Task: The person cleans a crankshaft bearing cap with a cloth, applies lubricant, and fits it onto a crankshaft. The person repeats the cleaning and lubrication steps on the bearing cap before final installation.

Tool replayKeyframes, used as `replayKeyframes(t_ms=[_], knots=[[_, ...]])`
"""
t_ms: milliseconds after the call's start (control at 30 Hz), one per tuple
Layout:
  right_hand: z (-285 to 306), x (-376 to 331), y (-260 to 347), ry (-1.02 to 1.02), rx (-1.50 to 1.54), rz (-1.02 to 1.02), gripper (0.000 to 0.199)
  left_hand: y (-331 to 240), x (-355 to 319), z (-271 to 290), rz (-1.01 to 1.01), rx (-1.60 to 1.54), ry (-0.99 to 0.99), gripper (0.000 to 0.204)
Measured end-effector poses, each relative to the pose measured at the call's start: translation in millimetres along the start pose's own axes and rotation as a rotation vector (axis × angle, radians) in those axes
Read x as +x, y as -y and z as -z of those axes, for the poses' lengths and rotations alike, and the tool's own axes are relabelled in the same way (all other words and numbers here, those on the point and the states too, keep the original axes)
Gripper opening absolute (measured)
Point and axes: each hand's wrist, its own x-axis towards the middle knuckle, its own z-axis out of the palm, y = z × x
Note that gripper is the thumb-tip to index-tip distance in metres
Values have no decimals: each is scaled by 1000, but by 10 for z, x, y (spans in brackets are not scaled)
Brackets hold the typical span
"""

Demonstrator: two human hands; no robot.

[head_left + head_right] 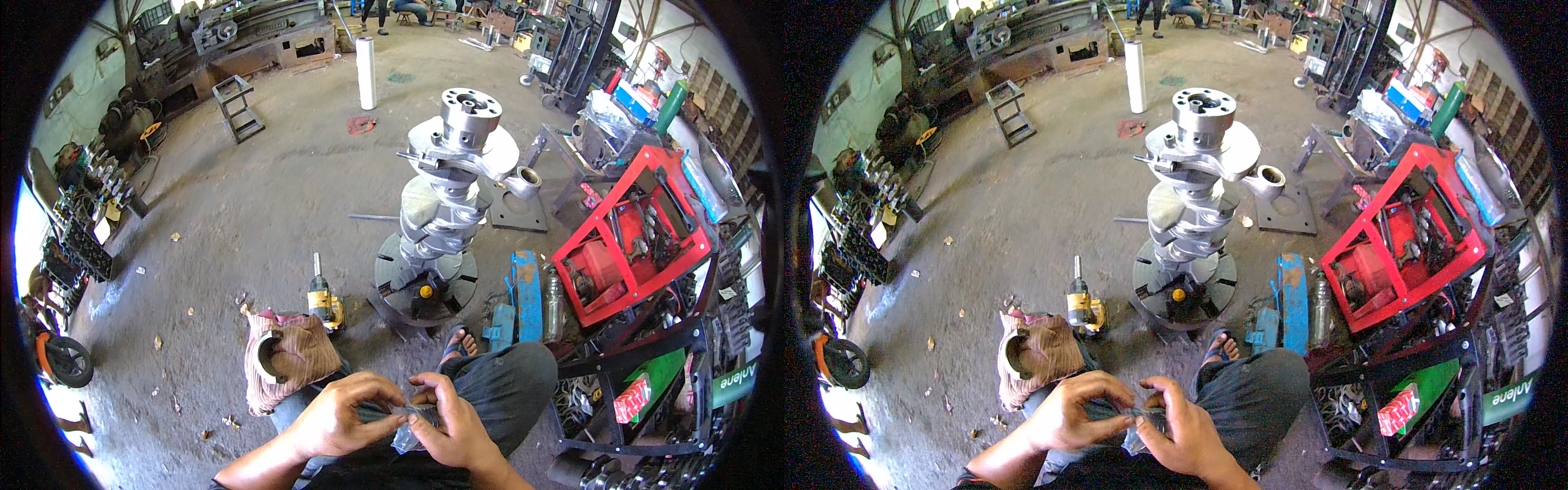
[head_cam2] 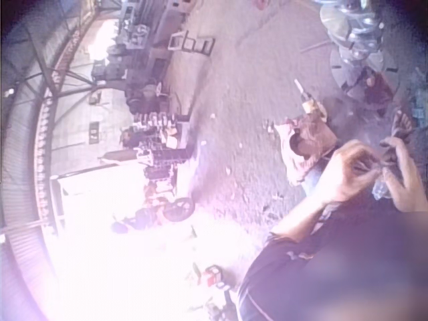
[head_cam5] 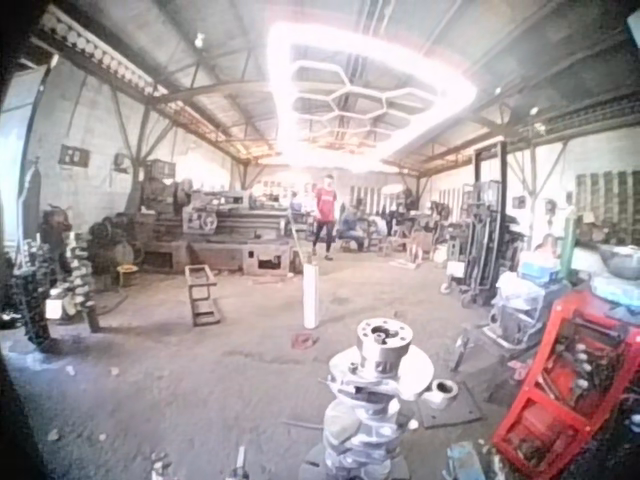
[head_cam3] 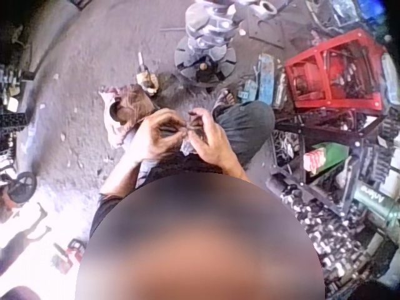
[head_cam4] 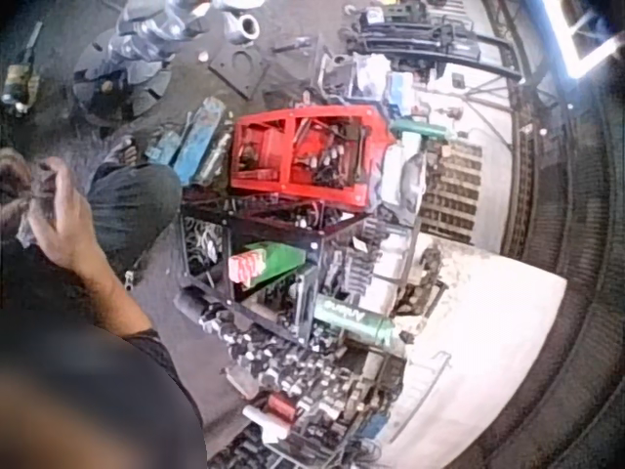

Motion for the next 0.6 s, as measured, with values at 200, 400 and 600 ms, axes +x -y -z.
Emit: replayKeyframes(t_ms=[200,400,600], knots=[[-3,-7,-110,159,46,14,49,67,-1,131,-170,331,41,20],[-85,-17,-254,100,358,-80,37,114,-38,167,-367,523,-487,26],[562,322,0,-432,411,161,43,129,-175,295,-246,-74,-887,24]])
